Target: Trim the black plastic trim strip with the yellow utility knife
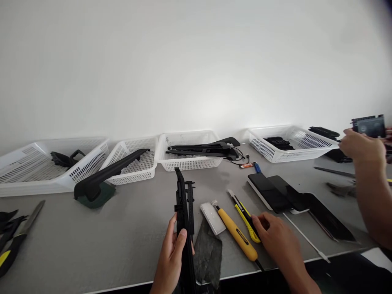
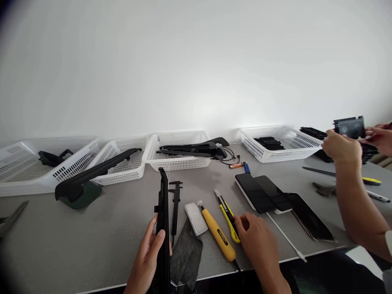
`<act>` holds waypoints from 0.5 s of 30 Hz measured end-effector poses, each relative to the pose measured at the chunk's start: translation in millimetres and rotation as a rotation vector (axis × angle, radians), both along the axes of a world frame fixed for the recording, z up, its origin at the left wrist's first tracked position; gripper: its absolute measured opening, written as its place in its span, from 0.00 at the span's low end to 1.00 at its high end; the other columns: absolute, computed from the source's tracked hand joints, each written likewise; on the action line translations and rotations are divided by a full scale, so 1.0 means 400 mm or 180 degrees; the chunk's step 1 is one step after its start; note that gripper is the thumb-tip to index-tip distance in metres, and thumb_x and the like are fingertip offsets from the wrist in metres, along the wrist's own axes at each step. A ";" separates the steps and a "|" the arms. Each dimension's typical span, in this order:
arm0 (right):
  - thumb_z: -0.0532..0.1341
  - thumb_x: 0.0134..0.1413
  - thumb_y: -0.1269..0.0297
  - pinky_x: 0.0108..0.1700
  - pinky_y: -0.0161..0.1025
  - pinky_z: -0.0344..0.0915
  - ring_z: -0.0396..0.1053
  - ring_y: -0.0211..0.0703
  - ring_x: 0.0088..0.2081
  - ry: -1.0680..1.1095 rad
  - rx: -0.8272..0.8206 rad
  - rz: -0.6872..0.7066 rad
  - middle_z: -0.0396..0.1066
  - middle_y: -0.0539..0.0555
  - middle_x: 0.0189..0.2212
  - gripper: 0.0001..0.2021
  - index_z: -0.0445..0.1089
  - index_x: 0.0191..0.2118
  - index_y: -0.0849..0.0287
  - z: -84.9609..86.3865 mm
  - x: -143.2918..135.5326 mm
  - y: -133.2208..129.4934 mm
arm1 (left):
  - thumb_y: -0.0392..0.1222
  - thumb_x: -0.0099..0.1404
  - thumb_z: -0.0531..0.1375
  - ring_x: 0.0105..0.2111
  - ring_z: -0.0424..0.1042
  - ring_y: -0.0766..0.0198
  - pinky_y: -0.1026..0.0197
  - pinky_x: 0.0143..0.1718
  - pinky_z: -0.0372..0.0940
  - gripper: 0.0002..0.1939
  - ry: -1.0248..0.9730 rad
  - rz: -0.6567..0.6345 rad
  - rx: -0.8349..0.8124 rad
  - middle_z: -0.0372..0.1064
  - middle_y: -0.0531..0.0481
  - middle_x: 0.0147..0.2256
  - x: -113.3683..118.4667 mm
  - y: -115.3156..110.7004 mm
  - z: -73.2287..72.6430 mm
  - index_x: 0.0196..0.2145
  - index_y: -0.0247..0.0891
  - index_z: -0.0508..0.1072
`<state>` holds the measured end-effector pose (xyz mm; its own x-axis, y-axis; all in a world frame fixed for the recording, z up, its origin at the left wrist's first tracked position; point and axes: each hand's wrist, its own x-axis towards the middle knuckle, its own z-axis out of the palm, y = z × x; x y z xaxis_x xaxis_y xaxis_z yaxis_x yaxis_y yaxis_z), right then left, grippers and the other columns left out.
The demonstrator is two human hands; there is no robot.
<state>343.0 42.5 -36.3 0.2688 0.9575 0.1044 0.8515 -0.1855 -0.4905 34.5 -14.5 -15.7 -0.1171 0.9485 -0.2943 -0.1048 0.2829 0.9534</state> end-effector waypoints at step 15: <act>0.57 0.67 0.60 0.53 0.52 0.69 0.73 0.56 0.51 0.0422 0.1055 0.1105 0.78 0.58 0.47 0.14 0.78 0.49 0.53 -0.003 -0.261 0.005 | 0.73 0.63 0.62 0.29 0.73 0.59 0.60 0.34 0.70 0.55 0.0228 -0.0141 0.0066 0.73 0.52 0.27 0.004 0.006 -0.007 0.73 0.32 0.53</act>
<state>238.7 44.6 -37.7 -0.0286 0.9140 0.4047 0.7616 0.2822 -0.5834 36.1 -12.1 -18.6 -0.0948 0.9591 -0.2669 -0.0240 0.2658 0.9637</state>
